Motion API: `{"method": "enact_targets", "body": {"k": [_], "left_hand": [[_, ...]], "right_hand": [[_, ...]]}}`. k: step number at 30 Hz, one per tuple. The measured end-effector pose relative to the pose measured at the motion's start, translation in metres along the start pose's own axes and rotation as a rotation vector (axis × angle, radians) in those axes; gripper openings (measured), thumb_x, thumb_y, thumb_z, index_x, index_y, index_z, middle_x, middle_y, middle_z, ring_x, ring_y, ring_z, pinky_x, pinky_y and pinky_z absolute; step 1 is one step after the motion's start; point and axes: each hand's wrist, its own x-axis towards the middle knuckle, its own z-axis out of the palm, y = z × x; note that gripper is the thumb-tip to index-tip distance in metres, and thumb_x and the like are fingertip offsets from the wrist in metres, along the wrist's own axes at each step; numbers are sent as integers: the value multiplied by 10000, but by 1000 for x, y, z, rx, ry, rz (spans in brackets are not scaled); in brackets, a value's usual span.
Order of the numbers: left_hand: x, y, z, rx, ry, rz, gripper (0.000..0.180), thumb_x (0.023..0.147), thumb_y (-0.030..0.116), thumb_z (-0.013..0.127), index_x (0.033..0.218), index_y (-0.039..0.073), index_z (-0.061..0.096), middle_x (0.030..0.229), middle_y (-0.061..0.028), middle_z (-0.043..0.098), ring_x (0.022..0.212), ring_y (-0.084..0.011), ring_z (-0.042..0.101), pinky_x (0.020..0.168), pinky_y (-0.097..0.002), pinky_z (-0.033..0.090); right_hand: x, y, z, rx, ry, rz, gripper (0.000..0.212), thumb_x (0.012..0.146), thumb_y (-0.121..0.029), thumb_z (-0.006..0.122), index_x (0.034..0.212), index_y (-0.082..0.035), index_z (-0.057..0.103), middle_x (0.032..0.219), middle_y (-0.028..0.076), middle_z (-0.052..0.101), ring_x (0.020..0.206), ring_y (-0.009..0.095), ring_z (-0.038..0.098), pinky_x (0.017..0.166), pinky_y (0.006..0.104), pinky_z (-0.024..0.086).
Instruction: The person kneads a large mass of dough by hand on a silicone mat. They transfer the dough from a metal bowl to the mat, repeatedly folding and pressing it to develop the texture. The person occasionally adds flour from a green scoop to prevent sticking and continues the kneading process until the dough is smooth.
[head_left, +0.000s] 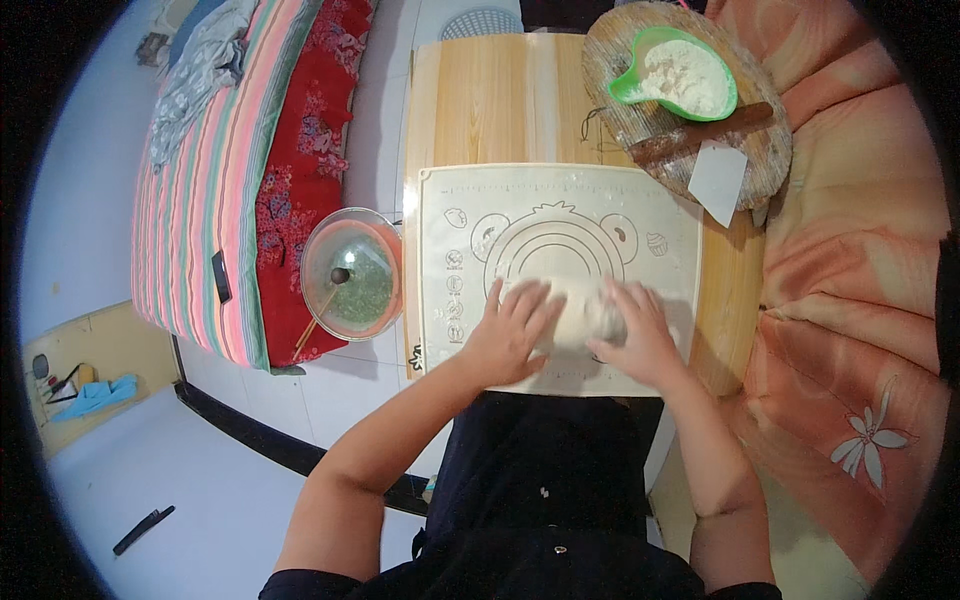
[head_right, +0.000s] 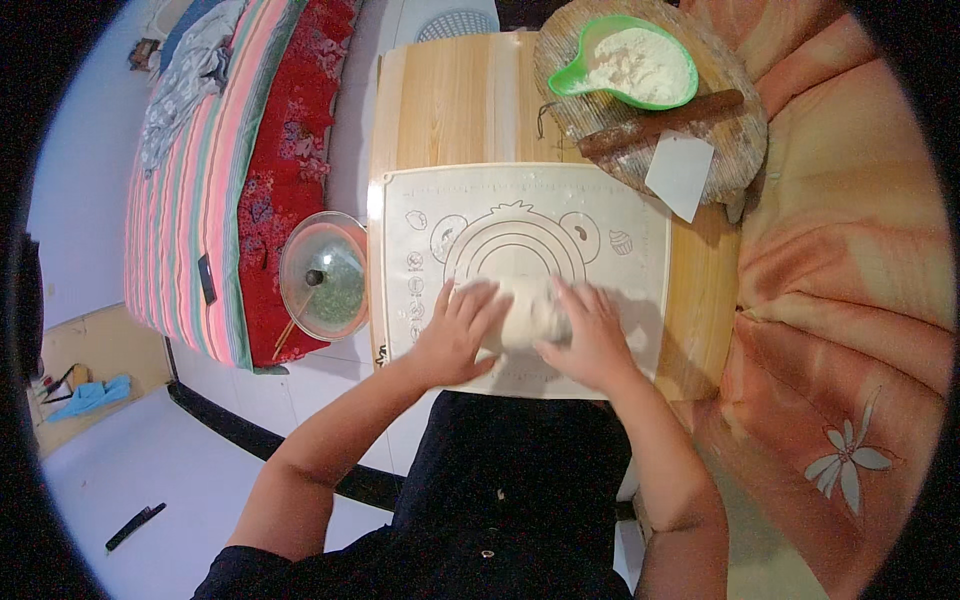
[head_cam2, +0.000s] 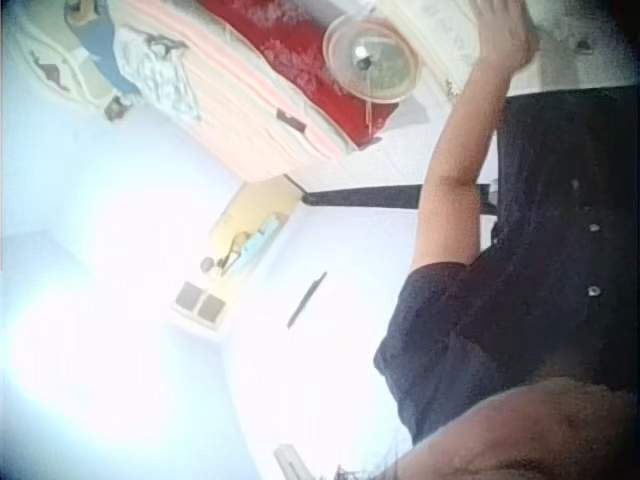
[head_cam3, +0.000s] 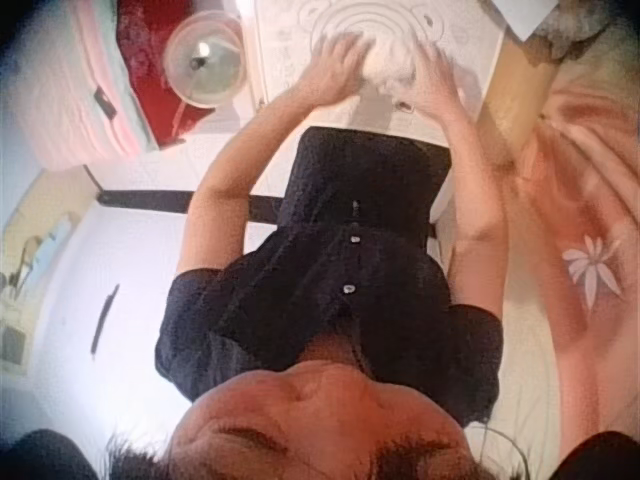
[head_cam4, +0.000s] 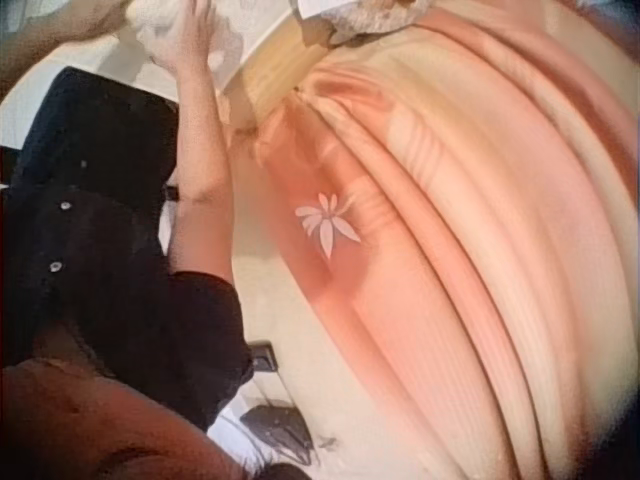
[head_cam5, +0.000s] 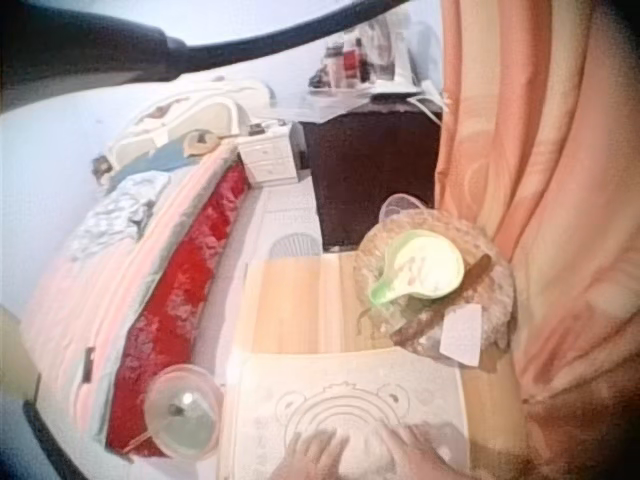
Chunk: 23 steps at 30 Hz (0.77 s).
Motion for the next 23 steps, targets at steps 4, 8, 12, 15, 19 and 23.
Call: {"method": "enact_targets", "body": {"k": [4,8,12,15,19,23], "left_hand": [[-20,18,-12,-128,-66,-72,948,648,366,816,1425,109,337,1393,-189,370,1302,-381,350,1039,-640,277],[-12,34,29,-18,-45,-229,984,615,362,838,1431,132,337,1420,-195,356,1329,-410,324,1010,-639,320],[-39,30,85,193,95,-142,777,734,275,714,1414,140,363,1414,-213,374,1323,-414,350,974,-640,345],[-36,24,98,280,84,-114,736,742,258,689,1403,165,380,1413,-198,381,1330,-401,345,963,-638,352],[-26,17,96,104,87,-130,875,647,301,778,1411,180,371,1441,-186,337,1350,-396,308,991,-639,323],[-11,-7,60,-361,-59,-157,974,629,324,823,1452,232,309,1487,-159,255,1392,-399,202,1071,-653,231]], "right_hand": [[-33,-13,19,-259,8,13,993,622,-356,831,1449,-127,331,1396,155,333,1330,375,285,1094,535,245],[-42,15,73,-308,153,-79,881,684,-287,788,1430,-152,338,1423,137,307,1360,389,240,1086,604,220],[-47,47,129,-436,355,-153,679,760,-134,672,1366,-216,377,1405,118,302,1325,362,287,1039,655,256],[-44,59,142,-439,455,-186,658,759,-124,662,1339,-250,379,1391,103,300,1311,352,292,1034,649,270],[-37,66,134,-421,396,-163,744,743,-198,725,1385,-246,352,1427,100,269,1330,359,268,1051,661,238],[-24,33,66,-68,-8,-39,986,682,-354,804,1483,-256,238,1485,107,237,1373,376,217,1081,671,149]]}}
